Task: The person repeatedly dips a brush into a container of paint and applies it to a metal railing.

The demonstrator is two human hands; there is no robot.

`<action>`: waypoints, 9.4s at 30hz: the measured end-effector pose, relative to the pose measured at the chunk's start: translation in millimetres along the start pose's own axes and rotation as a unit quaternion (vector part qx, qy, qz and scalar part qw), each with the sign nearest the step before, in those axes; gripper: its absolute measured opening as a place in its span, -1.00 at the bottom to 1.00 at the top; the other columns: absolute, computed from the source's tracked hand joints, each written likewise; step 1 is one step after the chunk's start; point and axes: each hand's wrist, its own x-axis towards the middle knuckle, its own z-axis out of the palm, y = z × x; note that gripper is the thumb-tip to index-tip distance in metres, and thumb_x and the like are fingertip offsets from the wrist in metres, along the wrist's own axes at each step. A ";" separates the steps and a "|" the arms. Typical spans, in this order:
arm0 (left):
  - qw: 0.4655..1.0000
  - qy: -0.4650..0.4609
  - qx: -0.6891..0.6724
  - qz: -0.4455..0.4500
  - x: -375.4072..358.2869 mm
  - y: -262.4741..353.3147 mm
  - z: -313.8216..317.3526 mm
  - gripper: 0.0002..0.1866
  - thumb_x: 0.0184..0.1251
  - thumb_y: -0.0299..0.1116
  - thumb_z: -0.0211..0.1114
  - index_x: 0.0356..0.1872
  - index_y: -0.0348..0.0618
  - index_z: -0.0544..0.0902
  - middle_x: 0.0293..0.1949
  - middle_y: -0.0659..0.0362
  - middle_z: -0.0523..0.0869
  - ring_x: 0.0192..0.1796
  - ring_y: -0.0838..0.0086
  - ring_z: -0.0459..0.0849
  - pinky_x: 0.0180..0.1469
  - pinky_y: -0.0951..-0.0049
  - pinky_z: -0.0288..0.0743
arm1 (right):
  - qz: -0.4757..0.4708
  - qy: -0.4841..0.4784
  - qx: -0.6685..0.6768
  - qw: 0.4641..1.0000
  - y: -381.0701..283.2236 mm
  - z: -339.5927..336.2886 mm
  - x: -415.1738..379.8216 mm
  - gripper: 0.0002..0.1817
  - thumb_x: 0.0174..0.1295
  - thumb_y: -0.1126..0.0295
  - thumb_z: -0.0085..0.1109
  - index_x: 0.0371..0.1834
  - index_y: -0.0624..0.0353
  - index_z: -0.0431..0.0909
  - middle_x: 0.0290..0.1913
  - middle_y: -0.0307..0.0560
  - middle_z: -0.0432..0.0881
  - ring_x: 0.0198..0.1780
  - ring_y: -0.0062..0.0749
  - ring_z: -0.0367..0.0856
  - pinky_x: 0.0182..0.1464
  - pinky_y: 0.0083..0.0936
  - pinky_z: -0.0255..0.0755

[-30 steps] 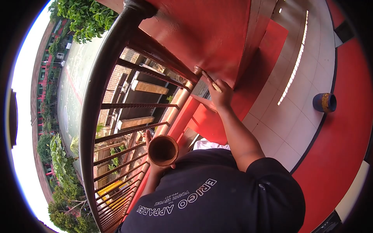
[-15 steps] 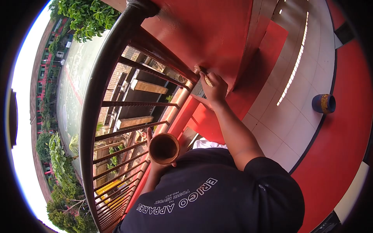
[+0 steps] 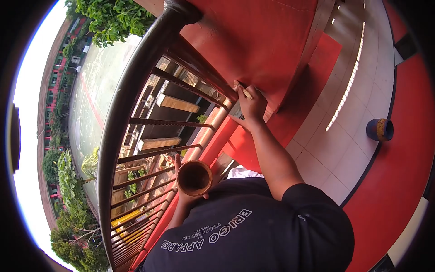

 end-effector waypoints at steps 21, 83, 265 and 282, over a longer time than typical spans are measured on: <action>0.999 0.003 -0.032 -0.030 0.2 8.2 7.9 0.70 -0.49 0.10 0.76 0.50 -0.32 -0.43 0.05 0.15 0.66 0.15 0.36 0.65 0.50 0.14 0.10 | -0.073 -0.072 -0.053 0.993 -4.5 -7.6 9.5 -0.69 0.13 0.28 0.37 -0.57 0.08 0.39 -0.57 -0.02 0.57 -0.47 0.00 0.60 -0.45 -0.12 0.43; 0.994 -0.058 0.088 0.029 -55.2 0.4 -11.3 0.58 -0.32 0.28 0.57 0.52 -0.11 -0.47 -0.09 0.09 0.69 -0.17 0.37 0.74 0.00 0.28 0.60 | 0.391 0.070 0.424 0.814 67.0 -11.4 -88.0 -0.72 0.24 0.34 0.39 -0.43 0.16 0.44 -0.48 -0.20 0.63 -0.47 -0.62 0.62 -0.38 -0.65 0.54; 0.960 -0.063 0.261 0.084 -71.9 -11.4 -7.7 -0.30 0.07 0.48 0.21 -0.06 0.10 0.69 -0.19 0.27 0.73 0.14 0.33 0.59 0.57 -0.24 -0.35 | 0.352 -0.041 0.340 0.871 58.9 2.2 -136.3 -0.75 0.24 0.31 0.36 -0.42 0.16 0.47 -0.54 -0.25 0.61 -0.48 -0.64 0.61 -0.42 -0.60 0.49; 0.975 0.004 0.220 -0.021 -101.3 -17.5 -13.6 -0.01 -0.17 0.62 0.23 0.19 0.07 0.57 -0.10 0.26 0.72 0.27 0.26 0.51 0.57 -0.24 -0.44 | 0.328 -0.073 0.377 0.863 59.8 -2.1 -143.2 -0.76 0.26 0.37 0.35 -0.46 0.16 0.48 -0.50 -0.27 0.62 -0.44 -0.67 0.60 -0.35 -0.65 0.51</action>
